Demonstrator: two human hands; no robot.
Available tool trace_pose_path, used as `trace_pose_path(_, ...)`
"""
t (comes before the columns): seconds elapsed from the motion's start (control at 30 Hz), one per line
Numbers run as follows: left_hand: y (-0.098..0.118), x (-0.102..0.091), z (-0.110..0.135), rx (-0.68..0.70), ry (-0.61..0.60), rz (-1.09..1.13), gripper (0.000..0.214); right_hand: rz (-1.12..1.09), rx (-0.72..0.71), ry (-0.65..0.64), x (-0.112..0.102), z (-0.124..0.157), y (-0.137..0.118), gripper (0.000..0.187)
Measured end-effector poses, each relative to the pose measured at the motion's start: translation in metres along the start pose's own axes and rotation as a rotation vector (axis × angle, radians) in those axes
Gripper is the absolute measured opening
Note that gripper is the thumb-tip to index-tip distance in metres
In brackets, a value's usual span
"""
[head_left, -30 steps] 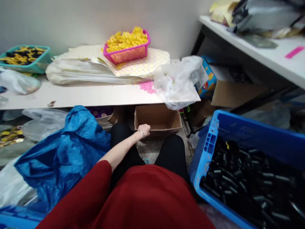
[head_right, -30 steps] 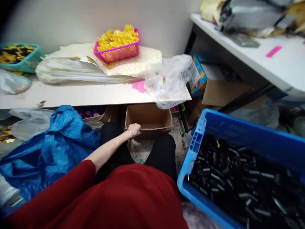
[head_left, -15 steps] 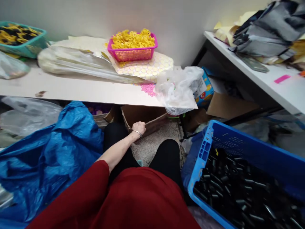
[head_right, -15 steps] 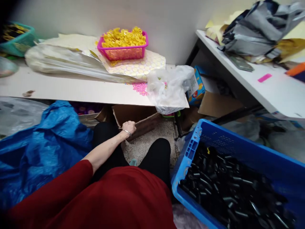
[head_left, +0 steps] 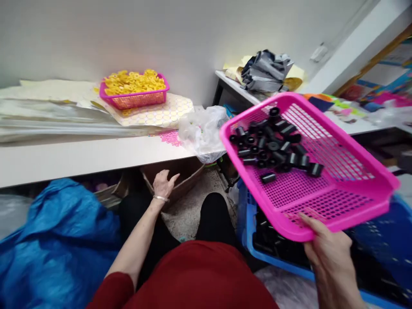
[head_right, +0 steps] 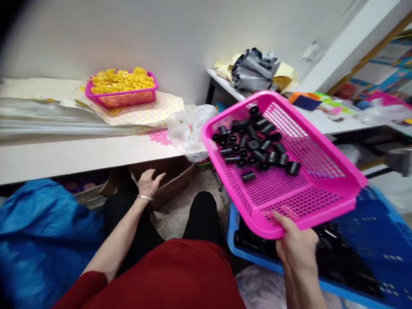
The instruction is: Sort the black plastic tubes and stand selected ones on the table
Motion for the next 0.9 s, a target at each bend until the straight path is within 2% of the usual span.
trace_pose_path(0.07,0.011,-0.018,0.004,-0.097,0.072,0.409,0.037,0.008,0.068,-0.106,0.03,0.018,0.017,0.045)
trace_pose_path(0.1,0.017,-0.027,0.006,-0.171,0.063,0.592,0.043,0.019,0.111,-0.178,0.042,0.028,0.024,0.044)
trace_pose_path(0.2,0.038,-0.049,0.019,-0.357,-0.065,1.063,0.058,0.048,0.298,-0.349,0.064,0.056,0.041,0.043)
trace_pose_path(0.27,0.05,-0.059,0.028,-0.404,-0.121,1.267,0.06,0.065,0.375,-0.441,0.07,0.068,0.052,0.046)
trace_pose_path(0.37,0.055,-0.065,0.038,-0.447,-0.091,1.391,0.054,0.084,0.403,-0.556,0.077,0.077,0.07,0.045)
trace_pose_path(0.53,0.048,-0.067,0.052,-0.714,-0.136,1.435,0.033,0.083,0.479,-0.654,0.078,0.084,0.104,0.044)
trace_pose_path(0.67,0.042,-0.067,0.057,-0.752,-0.145,1.355,0.016,0.131,0.52,-0.744,0.068,0.087,0.118,0.055)
trace_pose_path(0.73,0.04,-0.066,0.06,-0.778,-0.12,1.35,0.019,0.181,0.555,-0.858,0.06,0.076,0.118,0.064)
trace_pose_path(0.8,0.037,-0.063,0.063,-0.829,-0.089,1.351,0.022,0.243,0.544,-0.924,0.047,0.046,0.114,0.07)
trace_pose_path(0.83,0.034,-0.061,0.064,-0.846,-0.08,1.339,0.021,0.296,0.496,-0.892,0.039,0.023,0.111,0.069)
trace_pose_path(0.9,0.028,-0.056,0.061,-0.828,-0.06,1.313,0.017,0.443,0.342,-0.708,0.016,-0.034,0.106,0.055)
Point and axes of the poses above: each hand's wrist, its own z-axis away from the middle knuckle, its own x-axis out of the palm, y = z × x, the point moved 1 cm from there along -z, towards the middle knuckle, and after that the axes turned 5 degrees about -x, right-handed, at the moved point
